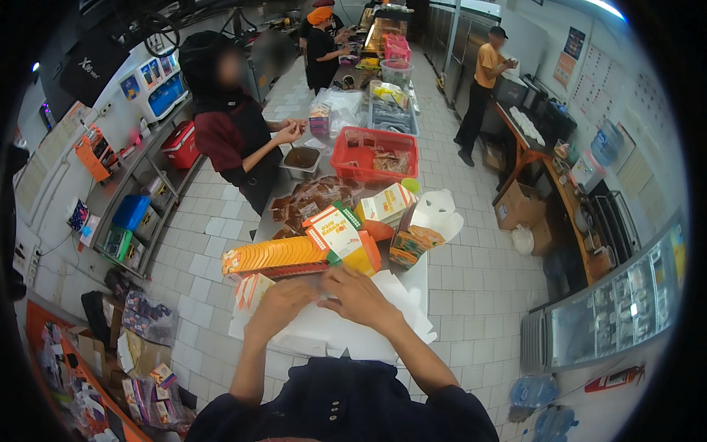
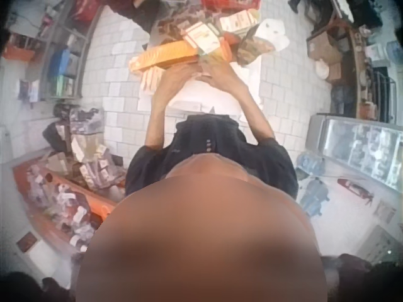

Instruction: The person folds flat cardboard food boxes into shape by hand, pressing edges and stacking the finished boxes on the table. The person handles multiple boxes one at a time and places them in a growing stack.

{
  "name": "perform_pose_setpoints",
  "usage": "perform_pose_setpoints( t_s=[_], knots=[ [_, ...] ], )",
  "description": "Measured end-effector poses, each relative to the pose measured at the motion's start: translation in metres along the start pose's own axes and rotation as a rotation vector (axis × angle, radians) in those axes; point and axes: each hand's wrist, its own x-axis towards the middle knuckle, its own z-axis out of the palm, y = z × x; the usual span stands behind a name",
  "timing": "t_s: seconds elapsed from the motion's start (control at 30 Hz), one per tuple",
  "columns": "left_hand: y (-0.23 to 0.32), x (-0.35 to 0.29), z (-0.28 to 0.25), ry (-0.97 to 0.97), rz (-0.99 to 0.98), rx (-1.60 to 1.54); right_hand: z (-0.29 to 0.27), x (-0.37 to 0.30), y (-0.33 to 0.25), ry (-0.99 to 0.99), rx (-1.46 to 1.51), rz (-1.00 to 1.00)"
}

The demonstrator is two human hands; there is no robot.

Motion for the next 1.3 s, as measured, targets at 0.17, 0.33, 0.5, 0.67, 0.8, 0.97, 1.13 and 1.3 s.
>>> perform_pose_setpoints(
  t_s=[0.17, 0.33, 0.5, 0.67, 0.8, 0.97, 1.13, 1.3],
  knots=[
    [0.001, 0.002, -0.02, 0.7, -0.468, -0.008, 0.009, -0.012, -0.033, 0.506, 0.333, -0.106],
    [0.013, 0.005, 0.006, 0.631, -0.039, 0.288, 0.027, -0.006, -0.062, 0.469, 1.398, 0.489],
    [0.013, 0.001, 0.03, 0.506, 0.023, 0.34, 0.033, 0.0, -0.043, 0.5, 1.408, 0.767],
    [0.029, 0.007, 0.046, 0.788, -0.448, -0.491, 0.03, -0.016, -0.044, 0.325, 1.257, 0.686],
    [0.037, 0.012, 0.05, 0.829, -0.47, -0.308, 0.029, -0.025, -0.054, 0.34, 1.176, 0.54],
    [0.03, 0.009, 0.043, 0.736, -0.569, -0.771, 0.03, -0.031, -0.053, 0.369, 1.048, 0.414],
    [0.033, 0.008, 0.032, 0.71, -0.373, -0.6, 0.034, -0.035, -0.053, 0.39, 0.921, 0.301],
    [0.046, -0.003, 0.026, 0.501, -0.205, 0.015, 0.04, -0.038, -0.047, 0.402, 0.787, 0.175]
  ],
)
